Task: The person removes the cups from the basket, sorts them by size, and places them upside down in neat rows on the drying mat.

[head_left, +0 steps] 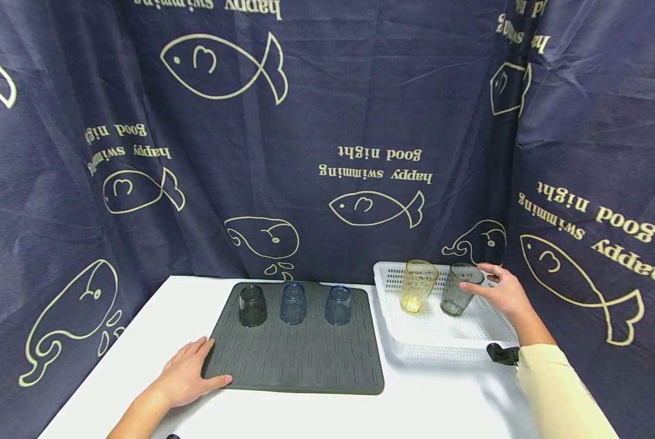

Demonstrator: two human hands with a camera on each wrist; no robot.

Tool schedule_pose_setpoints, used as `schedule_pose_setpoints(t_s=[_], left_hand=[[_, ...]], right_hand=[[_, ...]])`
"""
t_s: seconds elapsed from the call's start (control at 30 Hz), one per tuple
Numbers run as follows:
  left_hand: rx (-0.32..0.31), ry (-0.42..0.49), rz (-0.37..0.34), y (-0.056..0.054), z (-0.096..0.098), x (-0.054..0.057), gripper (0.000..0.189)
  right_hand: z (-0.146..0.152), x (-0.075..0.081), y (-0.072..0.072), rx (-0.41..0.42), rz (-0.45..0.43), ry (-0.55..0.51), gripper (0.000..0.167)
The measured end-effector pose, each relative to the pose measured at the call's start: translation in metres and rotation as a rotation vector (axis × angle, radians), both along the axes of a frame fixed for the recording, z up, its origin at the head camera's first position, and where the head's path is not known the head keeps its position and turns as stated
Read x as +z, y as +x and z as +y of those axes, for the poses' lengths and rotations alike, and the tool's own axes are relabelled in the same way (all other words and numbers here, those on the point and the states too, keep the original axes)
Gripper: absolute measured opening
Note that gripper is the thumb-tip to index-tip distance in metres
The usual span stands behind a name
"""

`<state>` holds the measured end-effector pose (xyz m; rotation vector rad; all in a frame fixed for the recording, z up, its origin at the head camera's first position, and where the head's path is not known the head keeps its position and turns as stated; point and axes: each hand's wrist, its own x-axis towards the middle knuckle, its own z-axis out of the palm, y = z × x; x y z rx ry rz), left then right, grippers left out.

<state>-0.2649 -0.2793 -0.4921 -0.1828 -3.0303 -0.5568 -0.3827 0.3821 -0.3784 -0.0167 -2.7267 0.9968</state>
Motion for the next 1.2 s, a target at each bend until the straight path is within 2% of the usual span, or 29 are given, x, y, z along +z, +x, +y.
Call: schedule_pose_setpoints(t_s=[0.27, 0.47, 0.67, 0.77, 1.07, 1.2], left_hand=[[-0.062, 0.081, 0.1, 0.008, 0.008, -0.002, 0.101], [-0.124, 0.173, 0.151, 0.015, 0.023, 0.003, 0.095], [-0.166, 0.311, 0.127, 0.021, 0.044, 0.005, 0.09], [-0.173, 0.352, 0.11, 0.024, 0.054, 0.004, 0.086], [-0.214, 0.51, 0.077, 0.034, 0.081, 0.008, 0.078], [-0.273, 0.568, 0.082, 0.036, 0.089, 0.004, 0.076]], right_hand=[[0.001, 0.0, -0.006, -0.013, -0.052, 0.008, 0.099], [0.001, -0.004, -0.013, -0.029, -0.066, -0.029, 0.102], [0.004, -0.007, -0.021, -0.062, -0.064, -0.002, 0.104], [0.005, -0.008, -0.024, -0.068, -0.07, 0.01, 0.105], [0.009, -0.016, -0.031, -0.085, -0.107, -0.038, 0.107], [0.01, -0.018, -0.035, -0.1, -0.13, -0.053, 0.109]])
